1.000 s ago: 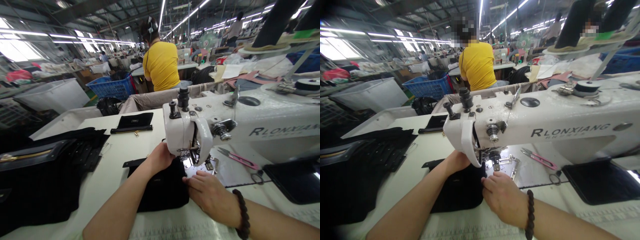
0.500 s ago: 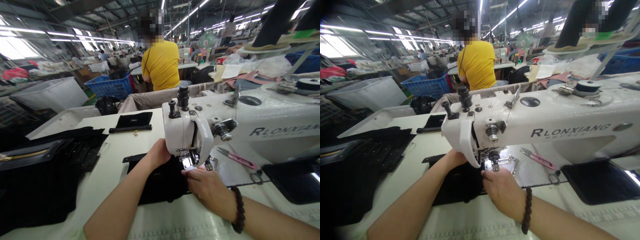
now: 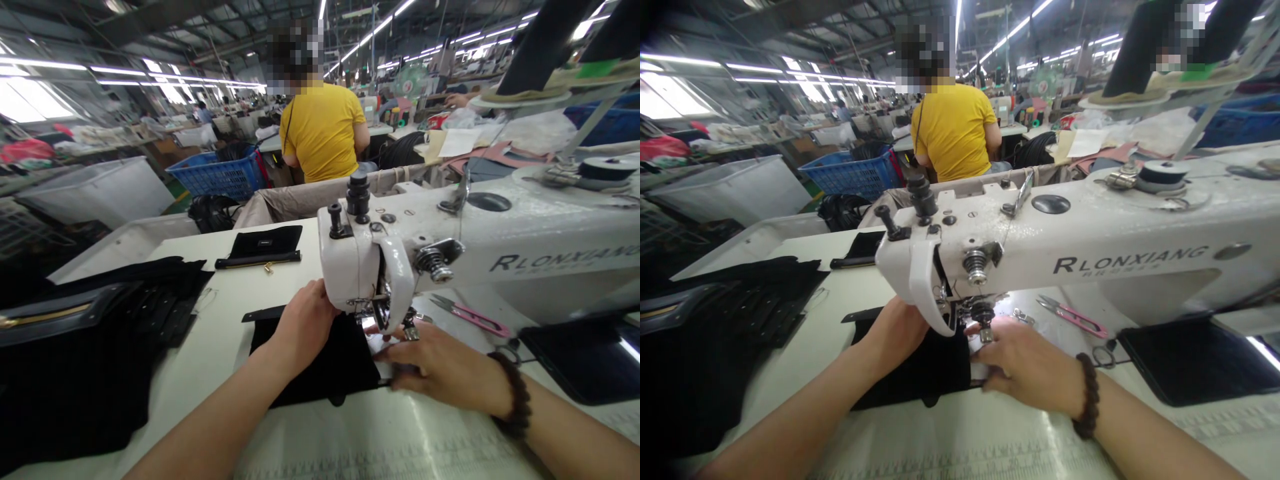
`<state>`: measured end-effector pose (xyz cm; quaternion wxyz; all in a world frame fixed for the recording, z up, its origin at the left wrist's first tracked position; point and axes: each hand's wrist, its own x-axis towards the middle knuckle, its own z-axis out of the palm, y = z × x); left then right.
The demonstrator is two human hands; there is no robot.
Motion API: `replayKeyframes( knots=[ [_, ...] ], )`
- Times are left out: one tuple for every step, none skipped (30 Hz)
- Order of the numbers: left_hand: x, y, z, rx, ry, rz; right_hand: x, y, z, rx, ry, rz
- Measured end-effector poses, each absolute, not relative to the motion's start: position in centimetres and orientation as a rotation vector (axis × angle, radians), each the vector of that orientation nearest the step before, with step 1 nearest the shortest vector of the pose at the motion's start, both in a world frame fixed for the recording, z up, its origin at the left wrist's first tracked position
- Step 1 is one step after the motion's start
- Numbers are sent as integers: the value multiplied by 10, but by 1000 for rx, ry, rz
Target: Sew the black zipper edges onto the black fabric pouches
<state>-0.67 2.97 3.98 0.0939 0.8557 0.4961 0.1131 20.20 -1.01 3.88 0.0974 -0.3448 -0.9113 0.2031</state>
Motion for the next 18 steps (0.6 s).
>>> replayKeyframes(
  knots=[
    [-8,18,44,2552,1455,325,211,-7,45,-1053,-2686,618],
    [-10,6,47,2578,1398,301,218,-4,50,-1079,-2691,626],
    [-10,-6,49,2643,1272,261,225,-1,54,-1089,-2698,631],
    [-9,-16,48,2700,1187,243,229,0,56,-1088,-2706,634],
    [-8,-24,46,2749,1113,215,231,1,57,-1076,-2718,642],
    [-6,-30,43,2786,1068,200,231,1,57,-1064,-2727,645],
    [-5,-35,40,2806,1054,211,229,0,56,-1063,-2729,632],
    [-4,-37,36,2813,1049,242,225,-1,53,-1074,-2726,596],
    [-3,-37,33,2803,1044,300,220,-2,49,-1099,-2711,529],
    [-3,-37,30,2776,1028,372,214,-4,44,-1138,-2678,429],
    [-4,-35,29,2722,1005,445,207,-5,39,-1169,-2637,311],
    [-5,-32,28,2639,996,504,201,-5,33,-1195,-2576,183],
    [-7,-30,29,2528,1006,541,195,-5,28,-1217,-2504,52],
    [-9,-26,30,2396,1048,564,191,-5,23,-1213,-2454,-53],
    [-11,-23,31,2250,1113,582,188,-4,19,-1193,-2448,-83],
    [-12,-20,32,2106,1191,600,186,-4,17,-1170,-2451,-96],
    [-14,-18,32,1975,1265,617,186,-4,16,-1133,-2476,-93],
    [-15,-16,32,1863,1321,635,187,-5,16,-1078,-2512,-88]
  ],
)
